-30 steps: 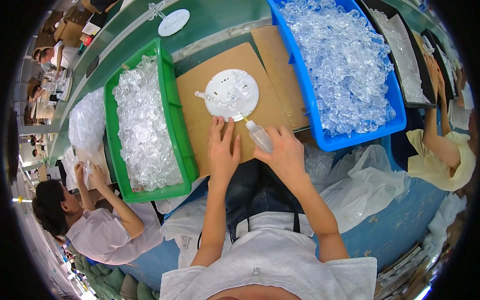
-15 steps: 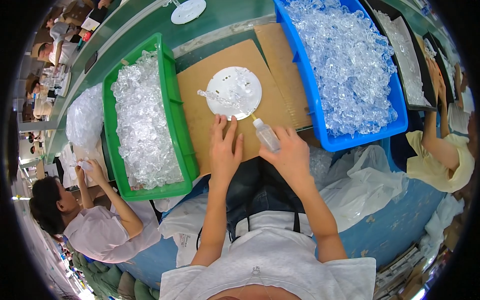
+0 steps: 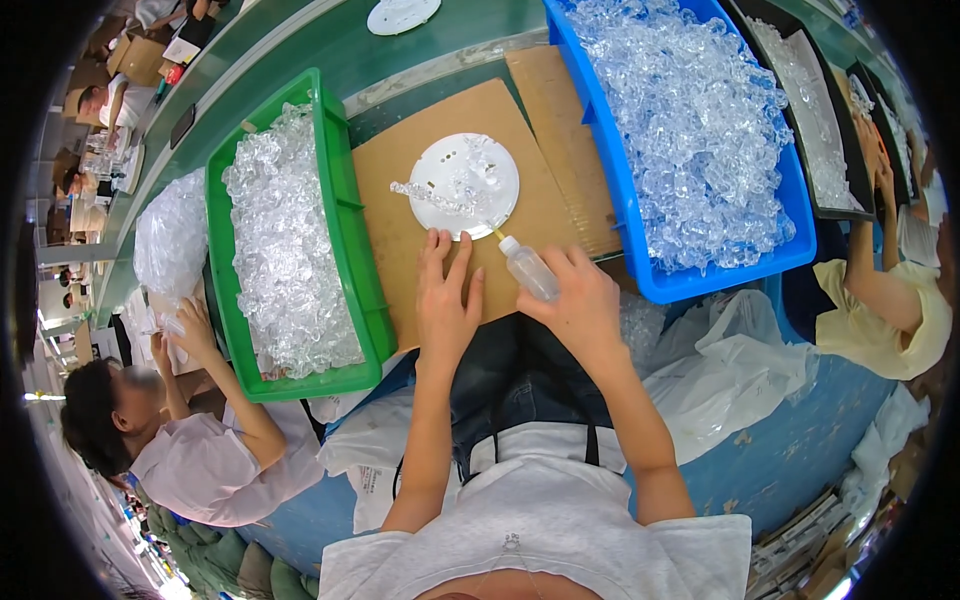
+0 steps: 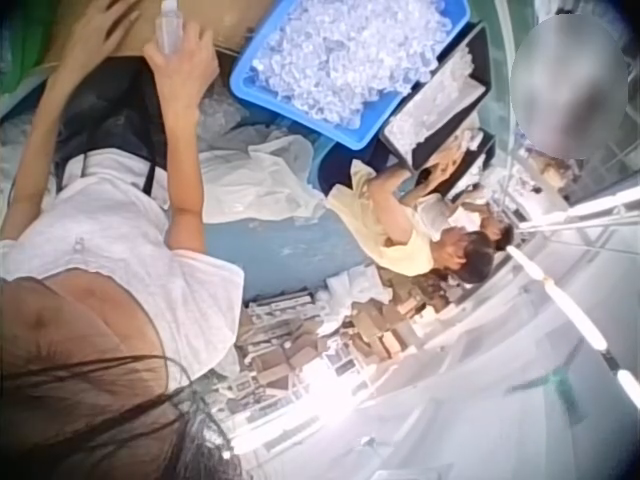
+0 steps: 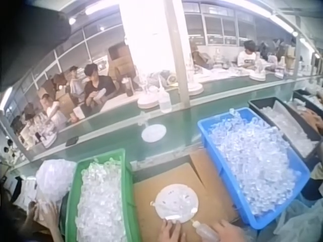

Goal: Assembling decorative light fixture components by gluing crystal-like pieces onto a circular base on a production line.

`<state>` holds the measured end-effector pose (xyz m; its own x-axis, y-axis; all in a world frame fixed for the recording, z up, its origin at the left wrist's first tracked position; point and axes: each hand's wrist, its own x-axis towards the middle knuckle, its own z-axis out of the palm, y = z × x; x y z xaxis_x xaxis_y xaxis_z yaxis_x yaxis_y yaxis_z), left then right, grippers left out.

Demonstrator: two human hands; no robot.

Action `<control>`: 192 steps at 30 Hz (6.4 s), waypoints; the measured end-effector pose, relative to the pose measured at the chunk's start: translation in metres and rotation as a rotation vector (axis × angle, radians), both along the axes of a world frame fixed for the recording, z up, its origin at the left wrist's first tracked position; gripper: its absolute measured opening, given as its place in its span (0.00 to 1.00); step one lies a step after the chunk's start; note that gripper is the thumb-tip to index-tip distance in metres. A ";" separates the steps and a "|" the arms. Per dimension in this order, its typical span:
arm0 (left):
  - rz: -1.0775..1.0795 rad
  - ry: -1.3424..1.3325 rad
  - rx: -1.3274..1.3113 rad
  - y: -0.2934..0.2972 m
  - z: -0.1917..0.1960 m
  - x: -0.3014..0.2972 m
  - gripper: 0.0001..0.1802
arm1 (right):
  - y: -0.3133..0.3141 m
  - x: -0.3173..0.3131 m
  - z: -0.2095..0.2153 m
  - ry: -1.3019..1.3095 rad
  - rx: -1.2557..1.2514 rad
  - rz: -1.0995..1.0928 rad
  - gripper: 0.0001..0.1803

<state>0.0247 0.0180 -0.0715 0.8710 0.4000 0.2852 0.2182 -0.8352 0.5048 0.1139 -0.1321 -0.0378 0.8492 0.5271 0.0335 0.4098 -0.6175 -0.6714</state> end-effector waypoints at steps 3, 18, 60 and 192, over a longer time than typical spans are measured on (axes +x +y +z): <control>0.005 -0.010 0.009 0.002 0.006 -0.002 0.24 | 0.002 -0.001 0.006 -0.005 0.009 0.001 0.18; 0.000 -0.010 0.007 0.002 0.003 0.000 0.23 | -0.002 0.010 0.008 -0.023 -0.011 -0.024 0.16; 0.561 -0.466 0.705 0.217 0.070 0.391 0.22 | -0.118 -0.060 -0.047 0.388 0.363 -0.489 0.21; 0.197 -0.363 -0.593 -0.008 -0.008 -0.019 0.21 | 0.115 -0.008 -0.003 -0.209 -0.019 -0.014 0.15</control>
<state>0.0059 0.0104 -0.0795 0.6583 0.7171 0.2289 0.0689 -0.3602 0.9303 0.1064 -0.0171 -0.0405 0.8321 0.5171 0.2005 0.5303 -0.6358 -0.5609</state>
